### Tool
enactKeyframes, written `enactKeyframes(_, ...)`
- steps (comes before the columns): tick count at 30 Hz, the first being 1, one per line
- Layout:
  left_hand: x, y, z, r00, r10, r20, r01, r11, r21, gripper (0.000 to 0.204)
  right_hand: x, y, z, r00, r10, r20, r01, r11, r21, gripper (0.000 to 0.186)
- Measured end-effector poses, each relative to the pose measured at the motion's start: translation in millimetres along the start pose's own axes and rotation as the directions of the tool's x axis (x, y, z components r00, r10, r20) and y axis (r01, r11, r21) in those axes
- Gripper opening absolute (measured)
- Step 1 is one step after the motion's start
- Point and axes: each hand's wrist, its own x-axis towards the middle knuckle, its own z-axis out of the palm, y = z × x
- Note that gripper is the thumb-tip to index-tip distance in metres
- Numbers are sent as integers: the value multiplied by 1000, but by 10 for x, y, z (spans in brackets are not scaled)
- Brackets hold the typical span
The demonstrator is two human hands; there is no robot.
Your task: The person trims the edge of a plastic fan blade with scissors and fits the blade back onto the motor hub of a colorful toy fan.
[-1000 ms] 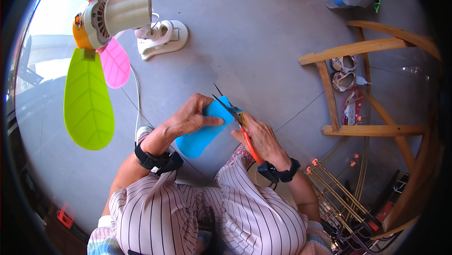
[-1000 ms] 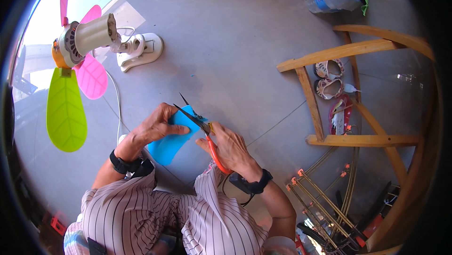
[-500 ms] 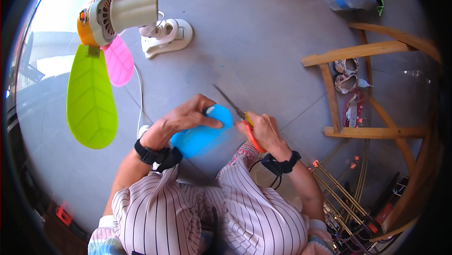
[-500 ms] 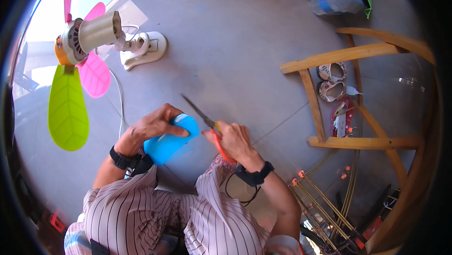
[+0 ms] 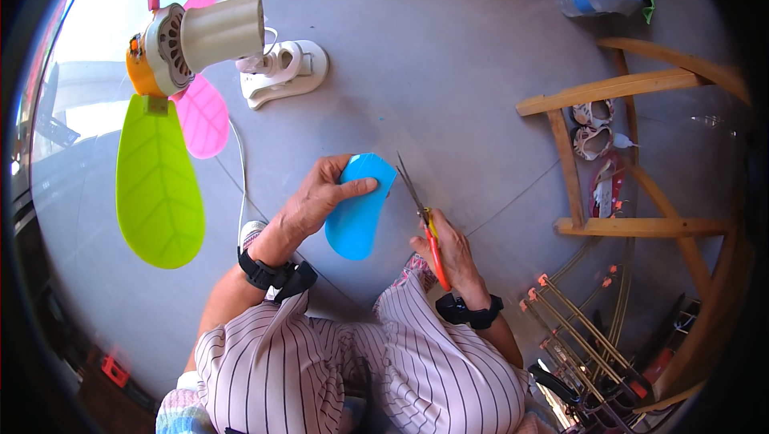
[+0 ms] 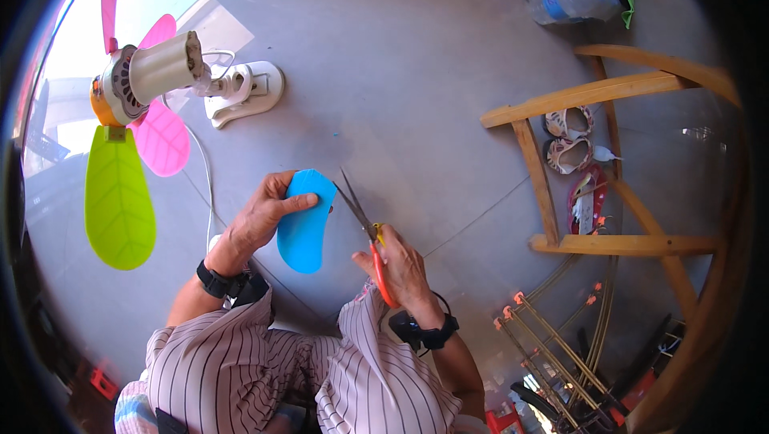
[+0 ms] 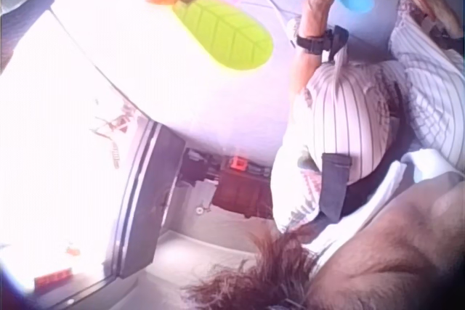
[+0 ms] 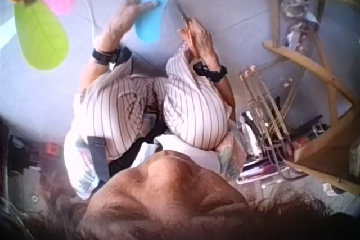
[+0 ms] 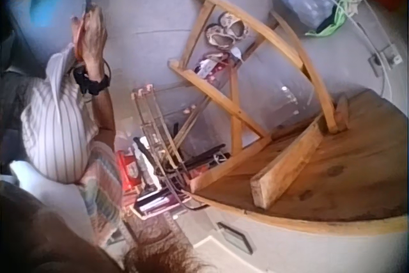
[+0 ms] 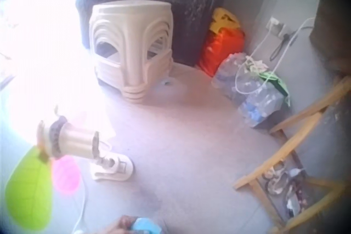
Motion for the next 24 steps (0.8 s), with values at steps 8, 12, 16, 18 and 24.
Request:
enactKeyframes(8,-1,-68,118,999,37,-3,-37,998,-59,29,56,-179,28,1000,-3,19,3,1000,16,45)
enactKeyframes(12,7,-99,121,999,35,26,-34,998,-50,29,59,-219,18,1000,4,18,-4,1000,29,45)
enactKeyframes(16,14,-119,119,998,39,39,-38,998,-42,28,43,-223,11,1000,5,18,-5,1000,0,46)
enactKeyframes(18,10,-118,122,999,36,36,-35,999,-30,29,38,-247,-7,1000,12,11,-12,1000,-12,47)
enactKeyframes(24,27,-152,131,997,76,28,-75,997,-21,29,49,-270,-68,999,30,43,-27,997,-72,51)
